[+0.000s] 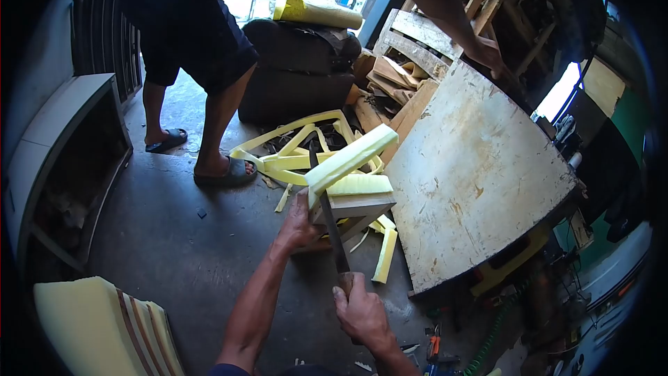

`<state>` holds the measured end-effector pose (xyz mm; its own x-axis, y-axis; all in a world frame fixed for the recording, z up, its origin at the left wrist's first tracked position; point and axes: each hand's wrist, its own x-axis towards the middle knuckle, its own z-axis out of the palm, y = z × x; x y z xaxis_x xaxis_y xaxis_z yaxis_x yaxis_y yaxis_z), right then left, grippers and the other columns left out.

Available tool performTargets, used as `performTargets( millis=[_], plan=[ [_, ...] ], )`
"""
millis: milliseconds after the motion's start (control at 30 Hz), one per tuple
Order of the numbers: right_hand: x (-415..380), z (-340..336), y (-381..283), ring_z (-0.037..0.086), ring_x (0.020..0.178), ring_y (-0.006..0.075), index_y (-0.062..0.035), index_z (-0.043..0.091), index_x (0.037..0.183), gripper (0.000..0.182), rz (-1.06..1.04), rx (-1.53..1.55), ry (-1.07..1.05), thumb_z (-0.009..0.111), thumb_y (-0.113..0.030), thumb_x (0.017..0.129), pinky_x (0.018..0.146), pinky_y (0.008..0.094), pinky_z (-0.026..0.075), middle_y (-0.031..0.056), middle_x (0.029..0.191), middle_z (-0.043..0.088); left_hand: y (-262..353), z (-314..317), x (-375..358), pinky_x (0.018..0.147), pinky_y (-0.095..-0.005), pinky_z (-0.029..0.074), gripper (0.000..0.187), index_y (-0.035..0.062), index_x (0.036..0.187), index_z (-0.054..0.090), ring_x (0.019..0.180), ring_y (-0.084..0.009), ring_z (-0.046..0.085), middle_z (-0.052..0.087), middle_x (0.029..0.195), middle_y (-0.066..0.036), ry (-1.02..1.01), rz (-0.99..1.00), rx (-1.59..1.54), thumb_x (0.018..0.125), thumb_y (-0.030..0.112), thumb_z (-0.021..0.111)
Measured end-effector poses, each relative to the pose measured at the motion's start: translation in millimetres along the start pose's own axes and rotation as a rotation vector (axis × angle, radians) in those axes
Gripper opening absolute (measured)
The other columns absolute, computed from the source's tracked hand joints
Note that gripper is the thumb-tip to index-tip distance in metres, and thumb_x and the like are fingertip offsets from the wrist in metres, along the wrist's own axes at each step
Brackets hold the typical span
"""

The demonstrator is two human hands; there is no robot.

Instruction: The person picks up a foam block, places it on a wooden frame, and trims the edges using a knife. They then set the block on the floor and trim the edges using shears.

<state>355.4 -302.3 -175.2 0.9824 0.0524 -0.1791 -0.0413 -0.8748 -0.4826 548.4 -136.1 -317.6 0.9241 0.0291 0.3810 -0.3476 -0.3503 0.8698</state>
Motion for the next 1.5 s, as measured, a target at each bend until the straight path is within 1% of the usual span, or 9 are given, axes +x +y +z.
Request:
performTargets(
  millis=[100,167,300,467,567,967,1233,1400,1500],
  plan=[
    [-4,4,2,0.064,0.087,0.0567,-0.0045,0.043,0.125,0.042,0.000,-0.037,0.016,0.058,-0.033,0.099,0.079,0.0628,0.049,0.0356,0.086,0.066,-2,-8,-1,0.109,-0.0478,0.043,0.106,0.0105,0.149,0.028,0.131,-0.0447,0.049,0.048,0.138,-0.028,-0.045,-0.061,0.055,0.066,0.024,0.093],
    [-1,5,0,0.064,0.086,0.0567,-0.0035,0.043,0.125,0.043,0.001,-0.061,0.047,0.059,-0.033,0.099,0.079,0.0625,0.049,0.0352,0.086,0.067,6,-3,-9,0.108,-0.0478,0.042,0.102,0.0077,0.147,0.030,0.128,-0.0446,0.049,0.050,0.132,-0.025,-0.015,-0.093,0.097,0.064,0.017,0.090],
    [-6,7,4,0.064,0.085,0.0564,-0.0030,0.043,0.125,0.042,-0.024,-0.089,0.071,0.059,-0.032,0.099,0.079,0.0629,0.049,0.0349,0.085,0.067,-13,-2,1,0.111,-0.0477,0.041,0.109,0.0095,0.149,0.027,0.134,-0.0438,0.047,0.048,0.140,-0.026,-0.072,-0.127,0.035,0.063,0.021,0.093],
    [10,5,-5,0.066,0.083,0.0552,-0.0044,0.040,0.122,0.039,-0.070,-0.115,0.071,0.058,-0.030,0.099,0.077,0.0617,0.052,0.0324,0.086,0.069,-7,3,-4,0.108,-0.0469,0.043,0.098,0.0049,0.142,0.035,0.125,-0.0428,0.052,0.053,0.129,-0.025,0.050,-0.012,0.049,0.063,0.017,0.091],
    [11,7,-3,0.066,0.083,0.0550,-0.0050,0.041,0.121,0.037,-0.056,-0.090,0.062,0.058,-0.030,0.099,0.077,0.0614,0.052,0.0324,0.087,0.069,-7,-3,-3,0.107,-0.0466,0.043,0.097,0.0050,0.142,0.035,0.125,-0.0431,0.052,0.054,0.129,-0.025,0.002,-0.128,0.047,0.062,0.016,0.091],
    [8,22,3,0.068,0.082,0.0512,-0.0034,0.042,0.121,0.035,-0.077,-0.143,0.156,0.059,-0.026,0.099,0.073,0.0601,0.053,0.0283,0.092,0.070,-48,20,-15,0.102,-0.0497,0.046,0.099,0.0049,0.140,0.037,0.122,-0.0451,0.053,0.054,0.128,-0.025,0.037,-0.114,0.097,0.059,0.021,0.094],
    [3,18,3,0.068,0.086,0.0522,-0.0039,0.040,0.129,0.043,-0.050,-0.148,0.109,0.059,-0.029,0.099,0.078,0.0607,0.053,0.0301,0.096,0.070,-45,15,-14,0.101,-0.0495,0.045,0.095,0.0029,0.136,0.038,0.122,-0.0449,0.052,0.053,0.127,-0.027,-0.014,-0.132,0.122,0.061,0.025,0.093],
    [55,10,-13,0.066,0.088,0.0537,-0.0053,0.042,0.122,0.037,-0.105,-0.164,0.095,0.057,-0.030,0.100,0.079,0.0616,0.051,0.0312,0.090,0.069,-50,21,-18,0.100,-0.0498,0.048,0.102,0.0022,0.138,0.036,0.120,-0.0461,0.054,0.054,0.127,-0.027,0.018,-0.174,0.151,0.058,0.025,0.096],
    [34,15,-6,0.066,0.087,0.0538,-0.0051,0.043,0.122,0.037,-0.088,-0.121,0.062,0.057,-0.031,0.100,0.079,0.0618,0.051,0.0314,0.090,0.069,-49,18,-18,0.100,-0.0500,0.048,0.103,0.0025,0.138,0.036,0.120,-0.0458,0.054,0.054,0.126,-0.027,0.020,-0.177,0.157,0.057,0.023,0.096]
  ],
)
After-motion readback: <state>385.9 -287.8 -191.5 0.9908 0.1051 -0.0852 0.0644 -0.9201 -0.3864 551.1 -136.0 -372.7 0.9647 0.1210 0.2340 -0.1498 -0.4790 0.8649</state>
